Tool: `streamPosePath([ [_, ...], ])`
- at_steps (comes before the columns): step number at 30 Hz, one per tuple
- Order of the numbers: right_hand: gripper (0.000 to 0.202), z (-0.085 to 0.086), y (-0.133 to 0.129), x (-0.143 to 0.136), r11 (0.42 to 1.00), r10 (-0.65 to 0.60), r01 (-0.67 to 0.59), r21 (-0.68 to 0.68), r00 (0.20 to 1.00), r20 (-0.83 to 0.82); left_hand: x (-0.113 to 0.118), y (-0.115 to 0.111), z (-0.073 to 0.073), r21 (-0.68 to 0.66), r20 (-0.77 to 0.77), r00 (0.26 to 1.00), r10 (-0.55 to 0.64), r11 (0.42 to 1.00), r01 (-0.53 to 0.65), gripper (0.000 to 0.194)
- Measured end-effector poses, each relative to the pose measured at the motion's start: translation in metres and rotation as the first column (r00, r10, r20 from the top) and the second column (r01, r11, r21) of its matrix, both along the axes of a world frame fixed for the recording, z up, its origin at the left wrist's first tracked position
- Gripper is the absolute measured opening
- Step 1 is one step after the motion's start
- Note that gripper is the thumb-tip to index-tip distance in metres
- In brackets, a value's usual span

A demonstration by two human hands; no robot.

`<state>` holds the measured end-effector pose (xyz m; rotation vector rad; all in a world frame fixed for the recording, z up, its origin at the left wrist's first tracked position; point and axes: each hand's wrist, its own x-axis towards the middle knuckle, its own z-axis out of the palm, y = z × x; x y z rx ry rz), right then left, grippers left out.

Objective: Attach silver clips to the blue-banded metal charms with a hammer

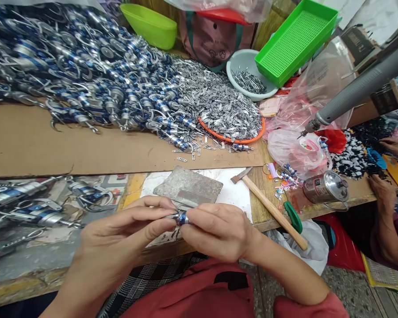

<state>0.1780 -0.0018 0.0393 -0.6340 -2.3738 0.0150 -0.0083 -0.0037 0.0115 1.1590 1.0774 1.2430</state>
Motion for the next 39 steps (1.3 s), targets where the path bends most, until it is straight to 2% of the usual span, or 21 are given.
streamPosePath([
  [3,0.016,0.007,0.003,0.003,1.000,0.014,-0.014,0.011,0.999,0.051,-0.001,0.001,0.006,0.112,-0.140,0.990,0.034,0.994,-0.018,0.014],
  [6,0.017,0.003,0.002,0.002,0.998,-0.029,0.027,-0.057,0.999,-0.039,-0.001,0.003,0.008,0.149,-0.161,0.987,0.018,0.989,0.006,0.012],
  [8,0.018,-0.002,-0.001,0.000,0.987,-0.074,0.055,-0.152,0.990,-0.122,0.001,0.001,0.009,0.068,-0.131,0.991,-0.017,0.997,0.026,0.010],
  [10,0.016,-0.005,-0.005,-0.001,0.960,-0.133,0.080,-0.268,0.973,-0.189,0.005,-0.002,0.011,-0.092,-0.038,0.999,-0.032,0.995,0.028,0.010],
  [13,0.010,0.000,-0.001,0.002,0.903,-0.180,0.077,-0.423,0.962,-0.207,0.014,-0.008,0.012,-0.286,0.133,0.990,0.053,0.958,-0.013,0.038],
  [15,0.011,0.003,0.015,0.006,0.865,-0.144,0.055,-0.499,0.979,-0.142,0.018,-0.010,0.011,-0.323,0.150,0.981,0.125,0.944,-0.071,0.045],
  [16,0.012,0.004,0.027,0.007,0.854,-0.151,0.082,-0.514,0.984,-0.093,0.019,-0.009,0.009,-0.330,0.136,0.982,0.131,0.941,-0.080,0.045],
  [18,0.014,0.001,0.058,0.008,0.848,-0.263,0.254,-0.466,0.964,0.047,0.019,-0.007,0.005,-0.346,0.127,0.987,0.098,0.937,-0.048,0.051],
  [19,0.018,-0.002,0.075,0.006,0.828,-0.367,0.397,-0.396,0.918,0.151,0.019,-0.005,0.003,-0.354,0.132,0.988,0.078,0.935,-0.027,0.055],
  [21,0.029,-0.009,0.104,-0.002,0.763,-0.452,0.589,-0.266,0.781,0.431,0.018,-0.004,-0.001,-0.355,0.144,0.988,0.059,0.935,-0.004,0.063],
  [23,0.036,-0.015,0.126,-0.014,0.732,-0.441,0.654,-0.189,0.667,0.601,0.019,-0.003,-0.003,-0.346,0.143,0.988,0.064,0.938,-0.011,0.067],
  [24,0.037,-0.017,0.133,-0.020,0.730,-0.426,0.660,-0.178,0.643,0.636,0.019,-0.003,-0.004,-0.348,0.140,0.988,0.063,0.937,-0.010,0.069],
  [27,0.035,-0.015,0.145,-0.028,0.737,-0.393,0.646,-0.201,0.650,0.651,0.020,-0.003,-0.001,-0.398,0.131,0.989,0.073,0.917,-0.015,0.074],
  [29,0.034,-0.010,0.147,-0.025,0.741,-0.368,0.634,-0.221,0.659,0.656,0.021,-0.002,0.001,-0.435,0.133,0.986,0.099,0.900,-0.032,0.077],
  [31,0.031,-0.004,0.142,-0.016,0.748,-0.358,0.607,-0.270,0.710,0.606,0.021,-0.001,0.002,-0.446,0.145,0.982,0.119,0.894,-0.042,0.079],
  [33,0.020,0.003,0.125,-0.007,0.759,-0.341,0.510,-0.405,0.841,0.421,0.020,0.000,0.002,-0.439,0.154,0.981,0.116,0.898,-0.037,0.081],
  [35,0.010,0.008,0.097,-0.001,0.781,-0.283,0.307,-0.544,0.950,0.129,0.019,0.000,0.000,-0.433,0.160,0.983,0.091,0.901,-0.013,0.083],
  [36,0.009,0.009,0.081,0.001,0.802,-0.230,0.197,-0.564,0.973,0.013,0.018,0.001,-0.001,-0.431,0.170,0.983,0.074,0.902,0.007,0.084],
  [39,0.014,0.004,0.041,0.001,0.917,-0.104,0.047,-0.395,0.987,-0.123,0.017,0.001,-0.002,-0.423,0.215,0.976,0.042,0.904,0.054,0.085],
])
